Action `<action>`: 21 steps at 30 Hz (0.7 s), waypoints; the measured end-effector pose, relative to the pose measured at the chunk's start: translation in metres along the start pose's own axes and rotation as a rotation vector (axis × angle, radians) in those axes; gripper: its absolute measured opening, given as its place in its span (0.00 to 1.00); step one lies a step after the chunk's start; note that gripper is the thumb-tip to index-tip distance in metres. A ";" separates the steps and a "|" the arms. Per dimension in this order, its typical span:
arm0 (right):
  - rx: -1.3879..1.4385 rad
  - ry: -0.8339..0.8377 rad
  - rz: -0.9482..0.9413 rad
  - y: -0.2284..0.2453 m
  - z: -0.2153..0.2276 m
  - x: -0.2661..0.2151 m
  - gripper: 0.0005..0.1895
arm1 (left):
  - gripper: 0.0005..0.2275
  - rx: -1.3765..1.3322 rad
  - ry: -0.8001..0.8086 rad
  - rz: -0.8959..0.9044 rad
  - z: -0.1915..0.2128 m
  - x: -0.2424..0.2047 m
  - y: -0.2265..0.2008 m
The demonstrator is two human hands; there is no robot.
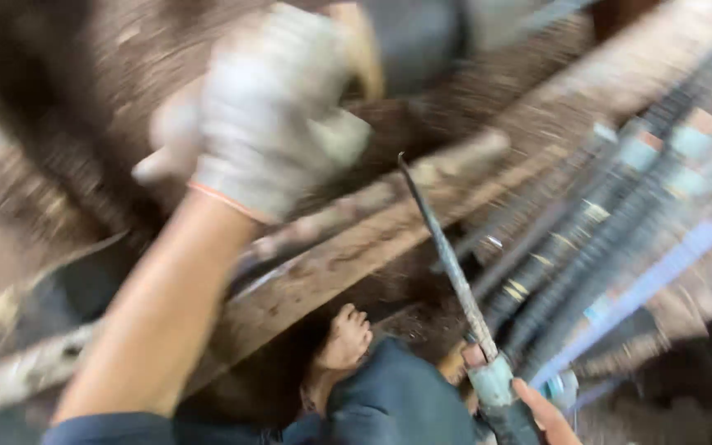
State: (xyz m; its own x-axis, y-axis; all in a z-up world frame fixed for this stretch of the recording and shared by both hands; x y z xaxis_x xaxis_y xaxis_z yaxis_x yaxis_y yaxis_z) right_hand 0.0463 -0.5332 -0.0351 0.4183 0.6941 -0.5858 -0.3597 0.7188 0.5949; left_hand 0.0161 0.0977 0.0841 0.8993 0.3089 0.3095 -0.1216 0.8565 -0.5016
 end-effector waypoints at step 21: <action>1.176 -0.240 0.265 0.010 0.223 0.105 0.39 | 0.37 0.325 0.567 0.499 -0.036 -0.017 0.050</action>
State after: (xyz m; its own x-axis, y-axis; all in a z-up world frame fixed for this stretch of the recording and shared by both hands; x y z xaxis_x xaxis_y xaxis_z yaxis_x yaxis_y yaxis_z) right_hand 0.2725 -0.4615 0.0319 0.6342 0.6996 -0.3291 0.4620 -0.0016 0.8869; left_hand 0.0100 0.1204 0.0245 0.7724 0.5039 -0.3865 -0.6004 0.7778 -0.1859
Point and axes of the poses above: each hand's wrist, its own x-axis towards the middle knuckle, its own z-axis out of the back of the hand, y = z × x, the point moved 9 cm from there along x, towards the middle knuckle, and after that the axes turned 12 degrees about y, right-handed, at the moved point
